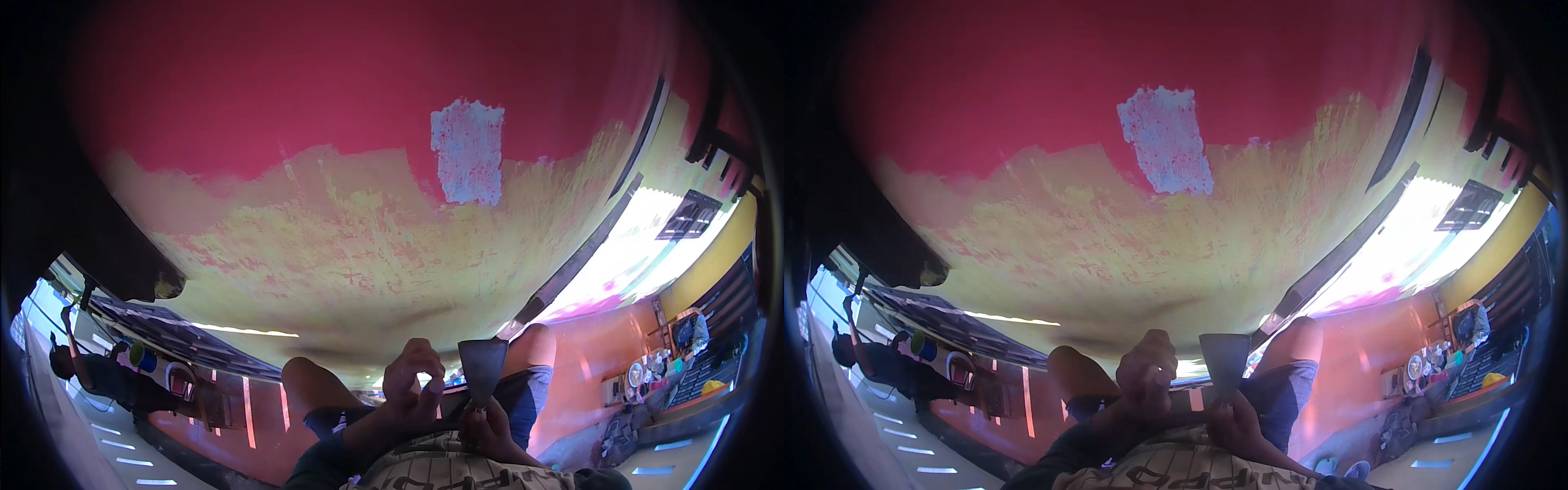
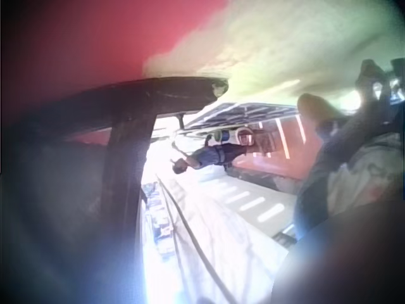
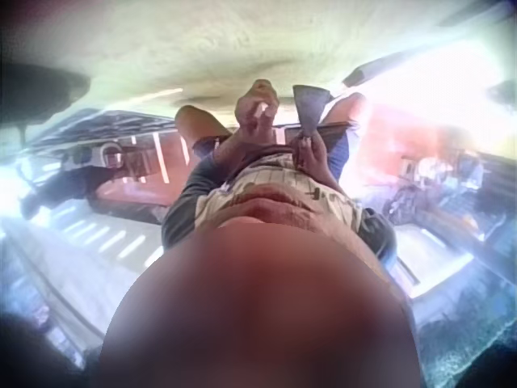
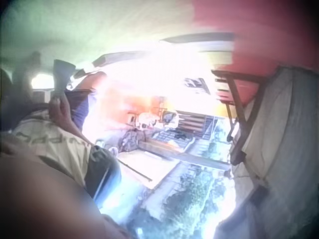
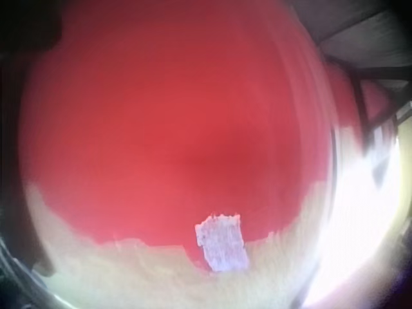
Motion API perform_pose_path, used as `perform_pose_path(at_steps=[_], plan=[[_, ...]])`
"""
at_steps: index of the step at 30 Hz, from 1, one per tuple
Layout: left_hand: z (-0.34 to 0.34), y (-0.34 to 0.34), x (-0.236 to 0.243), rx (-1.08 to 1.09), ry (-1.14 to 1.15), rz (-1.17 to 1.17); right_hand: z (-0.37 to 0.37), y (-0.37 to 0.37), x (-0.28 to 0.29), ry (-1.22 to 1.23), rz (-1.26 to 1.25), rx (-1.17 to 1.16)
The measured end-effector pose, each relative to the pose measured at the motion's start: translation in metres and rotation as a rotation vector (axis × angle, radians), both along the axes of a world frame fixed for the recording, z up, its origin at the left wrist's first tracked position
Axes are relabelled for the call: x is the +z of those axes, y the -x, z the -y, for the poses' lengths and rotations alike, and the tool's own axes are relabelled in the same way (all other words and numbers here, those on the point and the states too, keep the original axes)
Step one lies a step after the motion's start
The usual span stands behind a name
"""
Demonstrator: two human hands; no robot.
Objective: The person uses a metal trowel to apply white plaster to a pink ceiling surface. They repeatedly spread and smooth the material in small patches while standing on a ladder.
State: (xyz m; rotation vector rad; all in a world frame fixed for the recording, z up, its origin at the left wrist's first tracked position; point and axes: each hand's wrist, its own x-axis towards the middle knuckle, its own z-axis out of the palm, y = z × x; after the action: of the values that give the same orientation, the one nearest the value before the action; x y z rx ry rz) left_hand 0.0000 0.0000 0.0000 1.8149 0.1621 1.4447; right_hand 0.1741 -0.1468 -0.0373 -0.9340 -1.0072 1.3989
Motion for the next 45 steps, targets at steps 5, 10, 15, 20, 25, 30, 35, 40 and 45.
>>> perform_pose_path(at_steps=[5, 10, 15, 20, 25, 30, 35, 40, 45], plan=[[0.029, -0.032, -0.004, -0.032, 0.692, 0.047, -0.019, -0.002, -0.002, -0.002, -0.21, 0.012], [0.037, -0.027, 0.022, -0.227, 0.58, -0.089, -0.048, 0.009, 0.002, -0.191, 0.004, 0.13], [0.048, -0.018, 0.059, 0.078, 0.485, -0.333, -0.054, 0.012, 0.013, -0.356, -0.01, 0.15], [0.027, -0.027, 0.098, -0.104, 0.574, -0.157, -0.073, 0.019, 0.056, -0.501, 0.024, 0.106], [0.009, -0.038, 0.137, -0.228, 0.64, -0.052, -0.077, 0.023, 0.11, -0.402, -0.114, 0.078], [-0.002, -0.041, 0.164, -0.239, 0.764, -0.02, -0.083, 0.033, 0.139, -0.327, -0.24, 0.006], [-0.015, -0.042, 0.163, -0.421, 0.799, 0.055, -0.083, 0.031, 0.147, -0.239, -0.068, -0.011], [-0.015, -0.045, 0.16, -0.493, 0.823, 0.095, -0.079, 0.028, 0.154, -0.264, 0.052, -0.059], [-0.015, -0.041, 0.167, -0.534, 0.895, 0.067, -0.074, 0.034, 0.159, -0.272, -0.173, -0.027]])
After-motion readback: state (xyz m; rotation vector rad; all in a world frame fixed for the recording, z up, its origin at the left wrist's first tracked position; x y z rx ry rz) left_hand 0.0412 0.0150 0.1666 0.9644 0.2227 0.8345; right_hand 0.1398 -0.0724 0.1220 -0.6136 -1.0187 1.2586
